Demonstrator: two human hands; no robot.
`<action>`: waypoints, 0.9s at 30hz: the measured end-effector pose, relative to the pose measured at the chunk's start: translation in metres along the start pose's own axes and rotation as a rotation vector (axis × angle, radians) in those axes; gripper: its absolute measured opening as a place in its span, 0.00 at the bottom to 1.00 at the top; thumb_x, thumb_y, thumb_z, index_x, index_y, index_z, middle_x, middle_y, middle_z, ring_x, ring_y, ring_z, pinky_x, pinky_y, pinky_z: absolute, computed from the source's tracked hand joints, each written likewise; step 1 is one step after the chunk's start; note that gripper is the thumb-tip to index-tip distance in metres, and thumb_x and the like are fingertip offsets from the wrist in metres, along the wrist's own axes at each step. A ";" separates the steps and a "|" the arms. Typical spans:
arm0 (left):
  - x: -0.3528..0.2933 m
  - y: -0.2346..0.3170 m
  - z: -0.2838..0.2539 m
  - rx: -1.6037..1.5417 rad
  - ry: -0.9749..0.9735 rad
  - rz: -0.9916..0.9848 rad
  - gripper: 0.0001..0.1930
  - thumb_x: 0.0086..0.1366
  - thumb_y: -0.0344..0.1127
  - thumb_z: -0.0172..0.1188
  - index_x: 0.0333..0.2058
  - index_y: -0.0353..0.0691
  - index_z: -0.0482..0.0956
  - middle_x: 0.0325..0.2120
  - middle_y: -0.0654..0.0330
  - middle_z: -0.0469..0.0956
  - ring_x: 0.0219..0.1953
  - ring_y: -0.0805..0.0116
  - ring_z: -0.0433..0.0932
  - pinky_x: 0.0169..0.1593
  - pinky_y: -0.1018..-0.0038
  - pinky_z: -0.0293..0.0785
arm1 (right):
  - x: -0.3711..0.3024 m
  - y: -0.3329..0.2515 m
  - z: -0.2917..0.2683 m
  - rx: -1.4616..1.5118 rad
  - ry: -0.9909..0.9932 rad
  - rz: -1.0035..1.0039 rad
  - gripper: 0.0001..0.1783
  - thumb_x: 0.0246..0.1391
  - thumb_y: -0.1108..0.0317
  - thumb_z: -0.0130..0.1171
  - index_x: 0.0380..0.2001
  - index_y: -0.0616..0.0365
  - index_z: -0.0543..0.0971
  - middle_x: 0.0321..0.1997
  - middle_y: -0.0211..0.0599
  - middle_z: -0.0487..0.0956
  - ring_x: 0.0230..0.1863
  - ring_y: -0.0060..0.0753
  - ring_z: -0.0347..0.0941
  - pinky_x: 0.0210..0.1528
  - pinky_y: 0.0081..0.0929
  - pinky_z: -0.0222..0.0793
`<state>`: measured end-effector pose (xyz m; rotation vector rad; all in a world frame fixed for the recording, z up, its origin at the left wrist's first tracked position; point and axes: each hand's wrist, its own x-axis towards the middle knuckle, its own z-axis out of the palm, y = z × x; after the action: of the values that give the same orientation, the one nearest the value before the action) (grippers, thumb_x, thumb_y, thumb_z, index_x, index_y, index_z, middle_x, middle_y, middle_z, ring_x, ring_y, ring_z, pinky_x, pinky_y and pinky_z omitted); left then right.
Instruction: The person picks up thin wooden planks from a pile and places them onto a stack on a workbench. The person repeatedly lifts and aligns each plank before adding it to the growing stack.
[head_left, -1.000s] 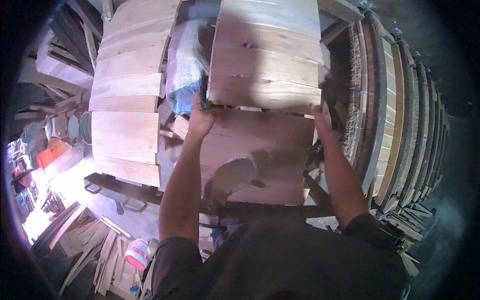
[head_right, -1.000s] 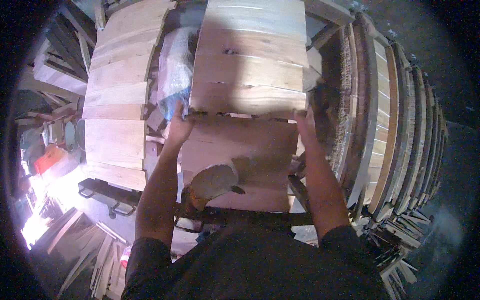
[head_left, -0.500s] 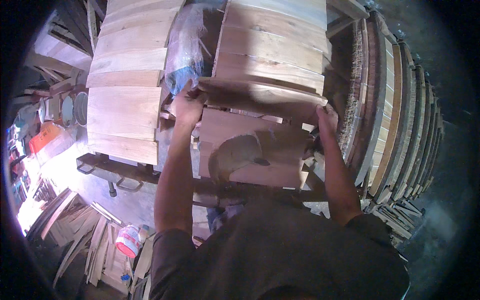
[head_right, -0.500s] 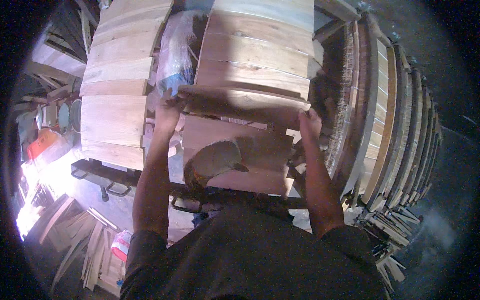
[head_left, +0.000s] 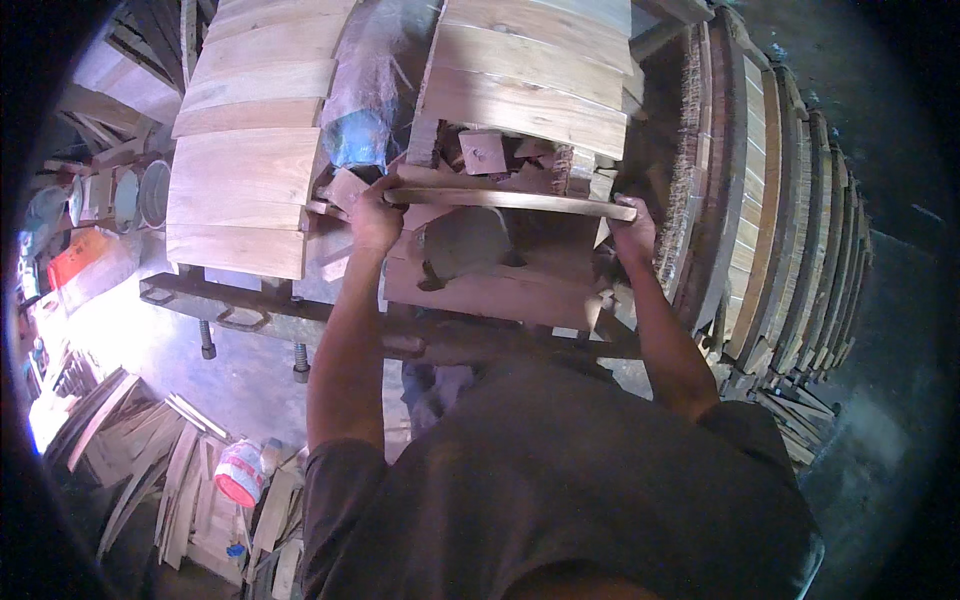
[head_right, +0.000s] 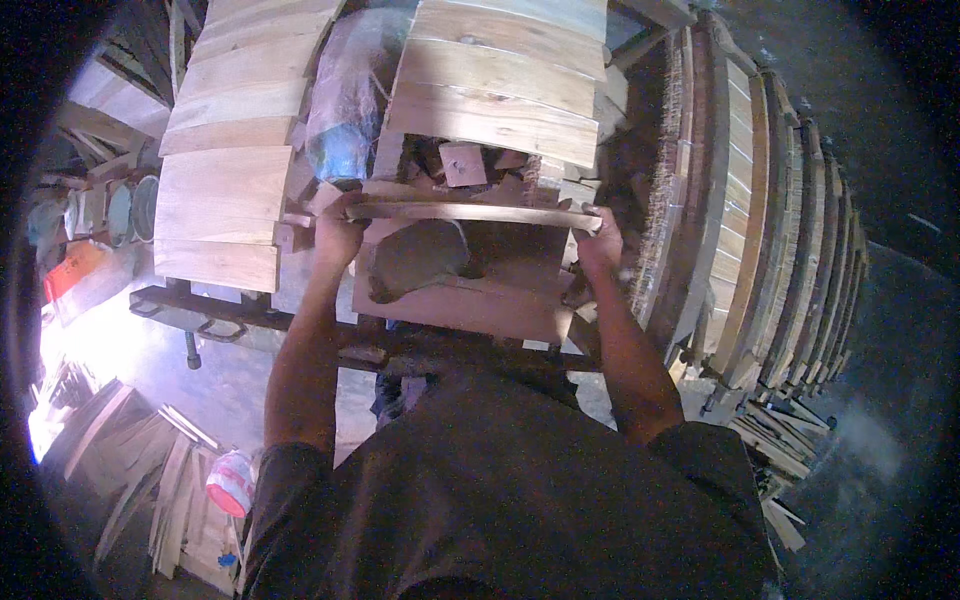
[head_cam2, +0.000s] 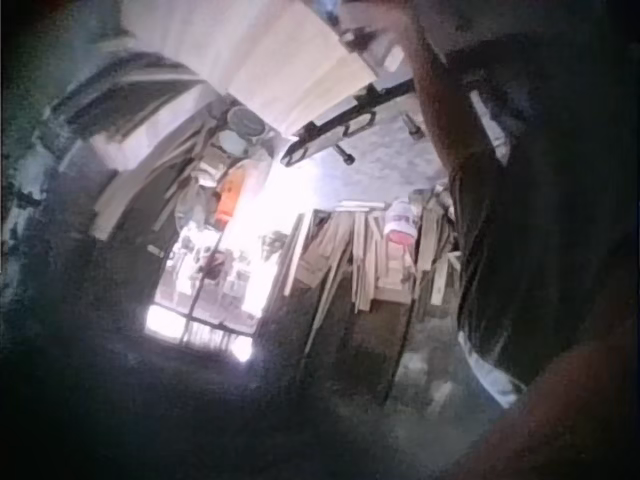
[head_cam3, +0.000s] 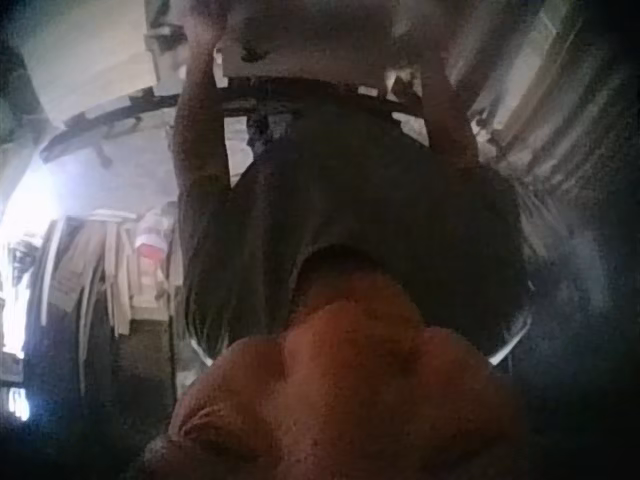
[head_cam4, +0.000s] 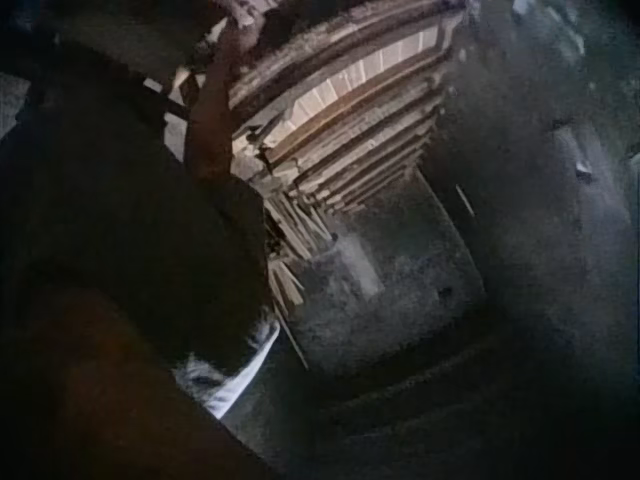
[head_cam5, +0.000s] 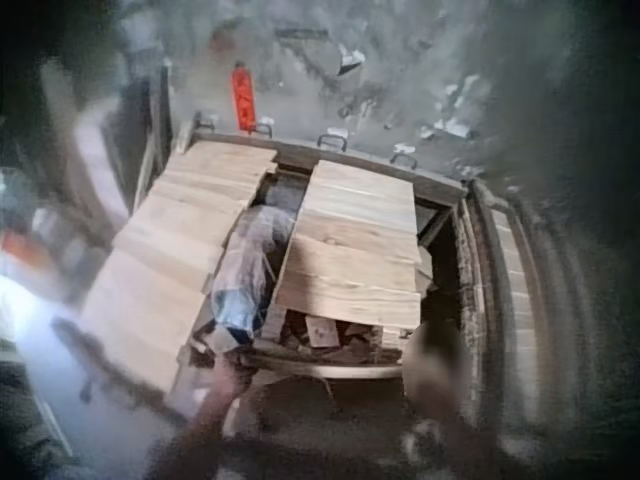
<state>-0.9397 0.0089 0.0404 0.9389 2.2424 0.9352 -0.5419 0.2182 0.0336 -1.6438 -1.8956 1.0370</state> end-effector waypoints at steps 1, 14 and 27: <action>-0.003 -0.015 -0.001 0.014 0.030 0.053 0.26 0.53 0.21 0.64 0.53 0.36 0.78 0.44 0.50 0.83 0.49 0.59 0.81 0.52 0.69 0.75 | -0.003 -0.014 -0.004 -0.032 -0.038 0.000 0.20 0.49 0.80 0.66 0.47 0.53 0.79 0.44 0.36 0.83 0.47 0.27 0.77 0.50 0.27 0.72; -0.137 0.067 -0.039 -0.450 -0.199 0.016 0.48 0.49 0.19 0.65 0.70 0.39 0.53 0.68 0.52 0.60 0.70 0.58 0.58 0.70 0.65 0.58 | 0.002 -0.088 -0.021 -0.707 -0.346 -0.624 0.21 0.42 0.77 0.62 0.44 0.54 0.77 0.47 0.46 0.80 0.52 0.54 0.74 0.56 0.44 0.70; -0.195 0.050 -0.052 -0.090 0.131 0.104 0.36 0.42 0.33 0.76 0.53 0.38 0.72 0.46 0.50 0.79 0.49 0.55 0.80 0.53 0.64 0.75 | -0.063 -0.067 -0.006 -0.604 -0.167 -1.118 0.31 0.40 0.77 0.55 0.54 0.57 0.78 0.56 0.45 0.78 0.59 0.50 0.73 0.62 0.45 0.68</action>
<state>-0.8351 -0.1339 0.1492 0.9874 2.2552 1.1651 -0.5679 0.1579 0.0984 -0.4290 -2.8163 0.1232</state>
